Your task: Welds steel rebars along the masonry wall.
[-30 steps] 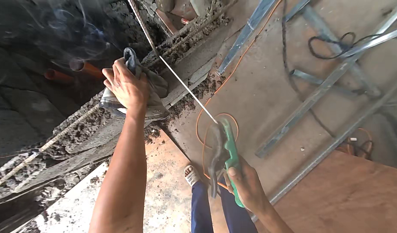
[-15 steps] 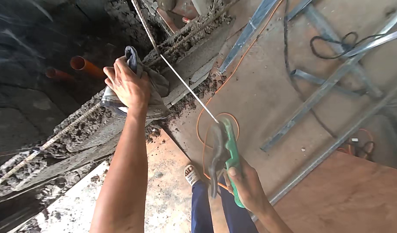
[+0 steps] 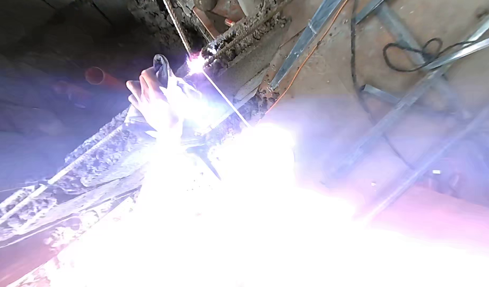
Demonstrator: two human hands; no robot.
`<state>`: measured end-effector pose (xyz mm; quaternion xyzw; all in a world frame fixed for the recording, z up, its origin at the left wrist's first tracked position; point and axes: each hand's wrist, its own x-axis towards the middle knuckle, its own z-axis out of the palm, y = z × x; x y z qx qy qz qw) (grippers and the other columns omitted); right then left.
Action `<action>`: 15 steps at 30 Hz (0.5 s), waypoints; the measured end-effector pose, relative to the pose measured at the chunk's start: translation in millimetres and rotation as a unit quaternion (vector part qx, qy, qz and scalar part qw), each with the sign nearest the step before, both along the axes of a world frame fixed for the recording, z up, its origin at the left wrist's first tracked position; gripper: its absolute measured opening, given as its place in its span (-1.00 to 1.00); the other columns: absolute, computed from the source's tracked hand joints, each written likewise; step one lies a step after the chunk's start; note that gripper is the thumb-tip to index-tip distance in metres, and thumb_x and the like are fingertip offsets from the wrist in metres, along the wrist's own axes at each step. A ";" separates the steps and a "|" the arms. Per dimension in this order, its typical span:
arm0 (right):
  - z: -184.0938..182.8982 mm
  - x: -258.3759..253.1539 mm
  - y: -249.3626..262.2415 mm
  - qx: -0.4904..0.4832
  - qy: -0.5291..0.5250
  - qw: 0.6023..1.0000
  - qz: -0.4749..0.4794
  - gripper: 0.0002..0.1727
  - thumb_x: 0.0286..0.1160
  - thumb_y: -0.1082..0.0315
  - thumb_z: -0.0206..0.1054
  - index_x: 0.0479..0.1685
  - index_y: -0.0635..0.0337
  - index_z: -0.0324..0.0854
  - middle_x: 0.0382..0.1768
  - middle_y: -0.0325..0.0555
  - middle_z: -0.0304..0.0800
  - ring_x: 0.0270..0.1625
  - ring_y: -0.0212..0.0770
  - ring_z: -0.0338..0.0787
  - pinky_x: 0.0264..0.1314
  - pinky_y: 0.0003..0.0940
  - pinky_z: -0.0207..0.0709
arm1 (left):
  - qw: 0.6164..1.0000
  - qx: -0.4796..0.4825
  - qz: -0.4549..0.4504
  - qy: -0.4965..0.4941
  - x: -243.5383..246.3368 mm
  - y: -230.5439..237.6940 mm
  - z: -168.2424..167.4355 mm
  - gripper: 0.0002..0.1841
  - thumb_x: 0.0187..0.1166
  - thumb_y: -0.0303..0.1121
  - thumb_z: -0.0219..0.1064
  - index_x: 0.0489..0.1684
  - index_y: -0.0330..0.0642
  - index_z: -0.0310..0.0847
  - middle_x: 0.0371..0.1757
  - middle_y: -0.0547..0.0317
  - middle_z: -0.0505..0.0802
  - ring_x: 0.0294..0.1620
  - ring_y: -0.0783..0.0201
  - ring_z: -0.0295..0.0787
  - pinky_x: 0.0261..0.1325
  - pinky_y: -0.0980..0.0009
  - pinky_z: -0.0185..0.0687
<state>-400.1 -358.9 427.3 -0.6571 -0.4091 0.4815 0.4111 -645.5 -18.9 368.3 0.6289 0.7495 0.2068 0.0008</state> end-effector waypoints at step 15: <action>-6.8 1.6 -2.0 -0.006 -0.015 1.000 0.019 -0.28 0.54 -0.46 0.12 0.07 0.07 0.61 -0.61 -0.33 0.62 -0.69 -0.33 0.63 -0.71 -0.31 0.63 | 1.000 -0.012 0.010 -0.007 1.8 1.1 2.4 -0.37 0.29 -0.02 0.44 0.42 0.01 0.55 0.32 0.11 0.79 0.47 -0.07 0.56 0.38 -0.15 0.38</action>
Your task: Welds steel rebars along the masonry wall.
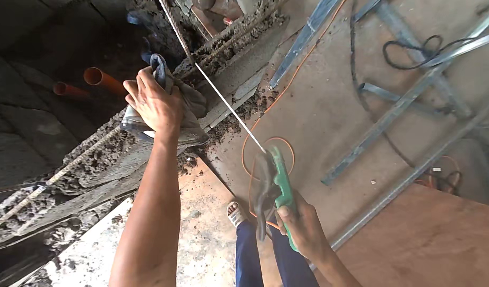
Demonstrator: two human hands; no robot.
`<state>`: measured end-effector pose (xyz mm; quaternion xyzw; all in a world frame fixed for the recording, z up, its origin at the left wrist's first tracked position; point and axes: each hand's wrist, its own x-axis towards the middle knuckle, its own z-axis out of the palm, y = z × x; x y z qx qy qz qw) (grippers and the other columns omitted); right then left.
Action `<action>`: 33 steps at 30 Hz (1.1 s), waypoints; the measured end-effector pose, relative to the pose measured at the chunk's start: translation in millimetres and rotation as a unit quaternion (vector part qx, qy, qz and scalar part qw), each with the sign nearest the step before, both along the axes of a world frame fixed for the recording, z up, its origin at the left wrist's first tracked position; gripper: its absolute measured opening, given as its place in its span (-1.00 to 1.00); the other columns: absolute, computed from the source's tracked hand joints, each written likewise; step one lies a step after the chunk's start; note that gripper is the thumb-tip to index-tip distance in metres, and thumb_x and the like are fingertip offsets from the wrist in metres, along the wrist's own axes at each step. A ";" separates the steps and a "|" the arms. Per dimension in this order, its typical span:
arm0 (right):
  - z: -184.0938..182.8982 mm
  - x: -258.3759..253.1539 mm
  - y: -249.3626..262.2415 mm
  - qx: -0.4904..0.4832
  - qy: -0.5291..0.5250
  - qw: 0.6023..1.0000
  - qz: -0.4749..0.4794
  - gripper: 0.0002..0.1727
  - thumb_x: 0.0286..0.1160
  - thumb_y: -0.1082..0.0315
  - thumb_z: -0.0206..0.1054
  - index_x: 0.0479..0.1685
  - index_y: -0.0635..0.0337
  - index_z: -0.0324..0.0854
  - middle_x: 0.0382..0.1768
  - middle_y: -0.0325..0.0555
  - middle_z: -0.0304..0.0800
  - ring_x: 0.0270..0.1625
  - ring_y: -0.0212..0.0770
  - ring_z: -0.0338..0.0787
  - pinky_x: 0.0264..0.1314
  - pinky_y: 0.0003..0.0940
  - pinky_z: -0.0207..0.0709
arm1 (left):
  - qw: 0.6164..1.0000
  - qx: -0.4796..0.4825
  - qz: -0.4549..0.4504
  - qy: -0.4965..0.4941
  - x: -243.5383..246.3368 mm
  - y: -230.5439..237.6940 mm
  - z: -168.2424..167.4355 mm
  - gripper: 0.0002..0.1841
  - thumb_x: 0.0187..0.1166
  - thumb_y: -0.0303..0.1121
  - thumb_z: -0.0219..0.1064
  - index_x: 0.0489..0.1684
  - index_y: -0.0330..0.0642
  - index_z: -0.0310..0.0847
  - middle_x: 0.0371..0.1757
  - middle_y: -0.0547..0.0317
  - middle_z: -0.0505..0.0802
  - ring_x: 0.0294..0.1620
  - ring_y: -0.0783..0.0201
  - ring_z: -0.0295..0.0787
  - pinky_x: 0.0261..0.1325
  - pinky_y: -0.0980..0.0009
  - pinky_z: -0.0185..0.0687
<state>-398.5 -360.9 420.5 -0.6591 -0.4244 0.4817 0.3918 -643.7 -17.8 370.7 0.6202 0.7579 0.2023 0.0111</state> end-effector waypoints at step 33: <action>1.1 -2.8 0.6 0.020 -0.050 0.998 0.009 -0.31 0.58 -0.43 0.12 0.03 0.07 0.61 -0.59 -0.38 0.64 -0.66 -0.41 0.63 -0.69 -0.38 0.63 | 1.000 0.007 0.003 0.003 -0.3 0.5 -2.6 -0.38 0.27 -0.02 0.44 0.40 0.04 0.57 0.29 0.16 0.81 0.45 -0.03 0.58 0.36 -0.11 0.38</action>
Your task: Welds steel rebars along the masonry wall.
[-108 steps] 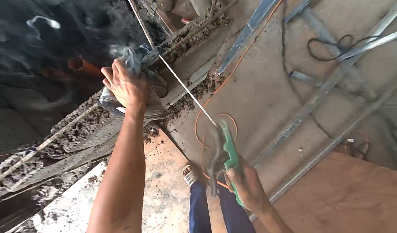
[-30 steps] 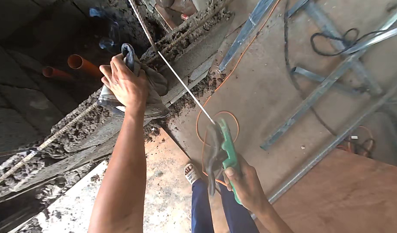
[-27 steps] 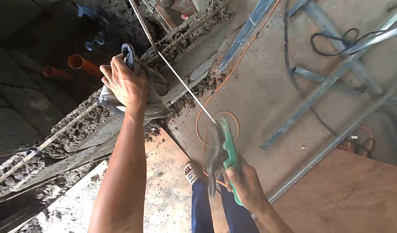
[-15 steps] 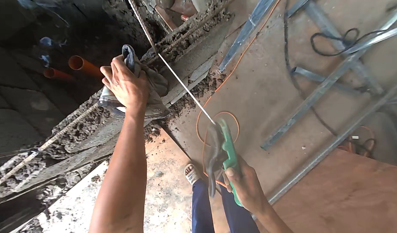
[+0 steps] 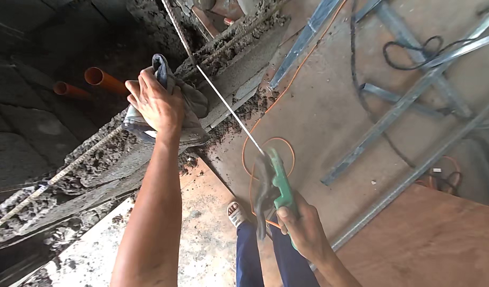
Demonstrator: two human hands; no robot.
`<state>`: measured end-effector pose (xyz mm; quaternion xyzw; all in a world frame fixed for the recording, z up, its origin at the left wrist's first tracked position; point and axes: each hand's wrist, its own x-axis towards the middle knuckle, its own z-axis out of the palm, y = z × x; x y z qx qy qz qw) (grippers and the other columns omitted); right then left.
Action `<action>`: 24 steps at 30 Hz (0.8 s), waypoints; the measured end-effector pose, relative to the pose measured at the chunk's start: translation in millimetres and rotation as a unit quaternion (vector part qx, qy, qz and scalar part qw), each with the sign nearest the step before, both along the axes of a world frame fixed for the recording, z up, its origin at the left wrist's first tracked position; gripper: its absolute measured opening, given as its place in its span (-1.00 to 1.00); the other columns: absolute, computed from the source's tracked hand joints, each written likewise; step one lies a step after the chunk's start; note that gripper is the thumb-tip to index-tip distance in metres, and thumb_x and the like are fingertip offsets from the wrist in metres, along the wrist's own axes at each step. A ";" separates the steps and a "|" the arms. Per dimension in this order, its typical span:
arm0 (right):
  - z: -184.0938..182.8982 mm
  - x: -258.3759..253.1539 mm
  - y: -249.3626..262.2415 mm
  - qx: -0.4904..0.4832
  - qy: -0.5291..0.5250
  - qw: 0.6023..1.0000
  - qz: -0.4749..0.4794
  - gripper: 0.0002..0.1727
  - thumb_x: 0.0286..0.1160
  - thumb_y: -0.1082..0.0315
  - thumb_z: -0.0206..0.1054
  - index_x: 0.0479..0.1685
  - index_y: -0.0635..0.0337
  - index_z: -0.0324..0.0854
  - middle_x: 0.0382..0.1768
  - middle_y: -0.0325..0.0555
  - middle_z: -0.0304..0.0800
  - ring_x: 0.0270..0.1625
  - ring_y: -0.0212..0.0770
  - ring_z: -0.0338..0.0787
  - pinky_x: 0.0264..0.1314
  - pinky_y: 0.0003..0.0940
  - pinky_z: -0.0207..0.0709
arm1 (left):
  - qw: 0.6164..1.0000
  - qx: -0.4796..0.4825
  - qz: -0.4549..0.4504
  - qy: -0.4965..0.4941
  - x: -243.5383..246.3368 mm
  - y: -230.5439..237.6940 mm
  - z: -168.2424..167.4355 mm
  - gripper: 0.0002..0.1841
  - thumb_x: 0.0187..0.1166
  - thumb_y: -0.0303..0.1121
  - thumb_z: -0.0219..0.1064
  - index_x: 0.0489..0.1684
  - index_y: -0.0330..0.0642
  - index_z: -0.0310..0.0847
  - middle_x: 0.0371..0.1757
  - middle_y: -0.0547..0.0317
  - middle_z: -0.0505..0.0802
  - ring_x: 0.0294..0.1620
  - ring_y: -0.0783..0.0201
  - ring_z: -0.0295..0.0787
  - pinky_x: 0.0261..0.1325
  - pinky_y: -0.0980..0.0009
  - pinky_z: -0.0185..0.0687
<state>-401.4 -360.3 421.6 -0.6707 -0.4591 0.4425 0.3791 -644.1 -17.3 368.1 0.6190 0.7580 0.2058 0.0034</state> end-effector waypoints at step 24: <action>2.8 -5.6 -5.1 0.004 -0.015 1.000 0.001 -0.34 0.57 -0.41 0.16 0.07 0.05 0.64 -0.57 -0.41 0.66 -0.66 -0.45 0.63 -0.68 -0.40 0.63 | 1.000 -0.007 -0.001 -0.011 0.2 -0.4 2.9 -0.38 0.31 -0.02 0.45 0.41 0.00 0.56 0.33 0.11 0.80 0.48 -0.09 0.57 0.40 -0.20 0.38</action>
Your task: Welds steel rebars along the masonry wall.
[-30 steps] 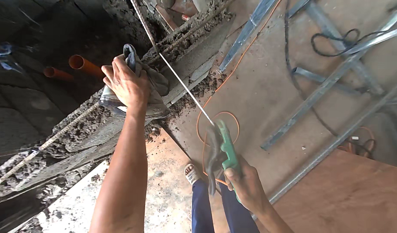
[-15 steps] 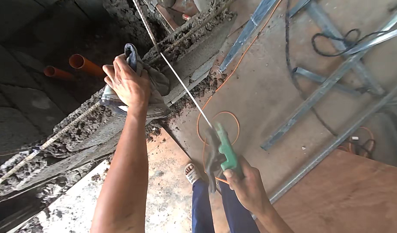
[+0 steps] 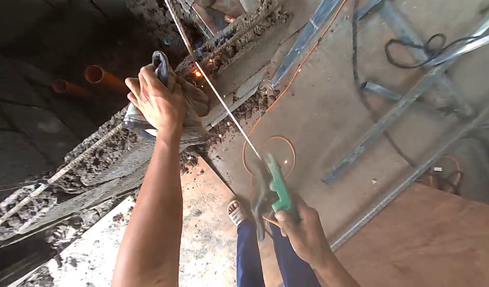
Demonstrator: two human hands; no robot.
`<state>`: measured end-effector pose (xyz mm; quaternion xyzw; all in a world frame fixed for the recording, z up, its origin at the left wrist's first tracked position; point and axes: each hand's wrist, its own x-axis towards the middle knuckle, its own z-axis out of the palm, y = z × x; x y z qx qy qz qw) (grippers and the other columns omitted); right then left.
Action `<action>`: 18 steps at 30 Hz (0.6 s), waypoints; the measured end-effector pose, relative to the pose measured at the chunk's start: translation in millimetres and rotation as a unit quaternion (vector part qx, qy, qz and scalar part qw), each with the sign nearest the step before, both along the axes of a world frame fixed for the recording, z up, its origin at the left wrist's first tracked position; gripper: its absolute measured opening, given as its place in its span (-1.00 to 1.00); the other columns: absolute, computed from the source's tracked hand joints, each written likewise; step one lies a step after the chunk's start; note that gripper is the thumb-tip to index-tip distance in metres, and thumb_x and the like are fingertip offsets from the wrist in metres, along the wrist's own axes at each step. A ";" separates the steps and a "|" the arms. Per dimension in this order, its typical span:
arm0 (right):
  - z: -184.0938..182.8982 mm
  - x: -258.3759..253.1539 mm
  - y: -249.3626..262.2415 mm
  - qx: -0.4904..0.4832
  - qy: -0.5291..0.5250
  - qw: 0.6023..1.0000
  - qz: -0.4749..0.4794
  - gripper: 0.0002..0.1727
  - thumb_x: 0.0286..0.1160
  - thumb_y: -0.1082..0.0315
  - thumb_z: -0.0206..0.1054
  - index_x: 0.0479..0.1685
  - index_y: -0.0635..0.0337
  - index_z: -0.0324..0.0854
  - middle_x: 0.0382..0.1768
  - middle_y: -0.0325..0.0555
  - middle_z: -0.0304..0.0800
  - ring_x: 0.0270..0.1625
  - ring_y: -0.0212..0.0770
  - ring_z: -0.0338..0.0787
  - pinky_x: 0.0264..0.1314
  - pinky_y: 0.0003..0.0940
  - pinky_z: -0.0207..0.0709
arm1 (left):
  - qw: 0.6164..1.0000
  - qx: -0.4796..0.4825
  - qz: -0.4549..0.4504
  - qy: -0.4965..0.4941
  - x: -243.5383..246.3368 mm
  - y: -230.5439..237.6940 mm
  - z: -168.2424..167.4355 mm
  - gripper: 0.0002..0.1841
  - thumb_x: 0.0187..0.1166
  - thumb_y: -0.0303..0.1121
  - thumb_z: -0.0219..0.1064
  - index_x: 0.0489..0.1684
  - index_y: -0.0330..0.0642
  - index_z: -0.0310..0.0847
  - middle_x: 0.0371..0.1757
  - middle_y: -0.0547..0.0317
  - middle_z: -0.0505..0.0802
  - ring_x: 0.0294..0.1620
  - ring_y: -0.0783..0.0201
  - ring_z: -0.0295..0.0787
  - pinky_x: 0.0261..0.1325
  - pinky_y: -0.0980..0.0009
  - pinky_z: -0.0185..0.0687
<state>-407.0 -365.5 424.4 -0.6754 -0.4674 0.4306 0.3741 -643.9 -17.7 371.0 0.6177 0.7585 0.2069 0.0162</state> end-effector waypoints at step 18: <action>20.4 4.3 -0.7 -0.109 0.347 0.922 -0.133 -0.29 0.42 -0.45 0.26 0.01 0.08 0.51 -0.64 -0.24 0.62 -0.72 -0.31 0.64 -0.71 -0.37 0.64 | 0.999 -0.046 -0.020 0.003 -1.8 -6.2 12.4 -0.40 0.43 -0.10 0.42 0.50 -0.08 0.53 0.46 0.00 0.73 0.56 -0.11 0.51 0.49 -0.19 0.37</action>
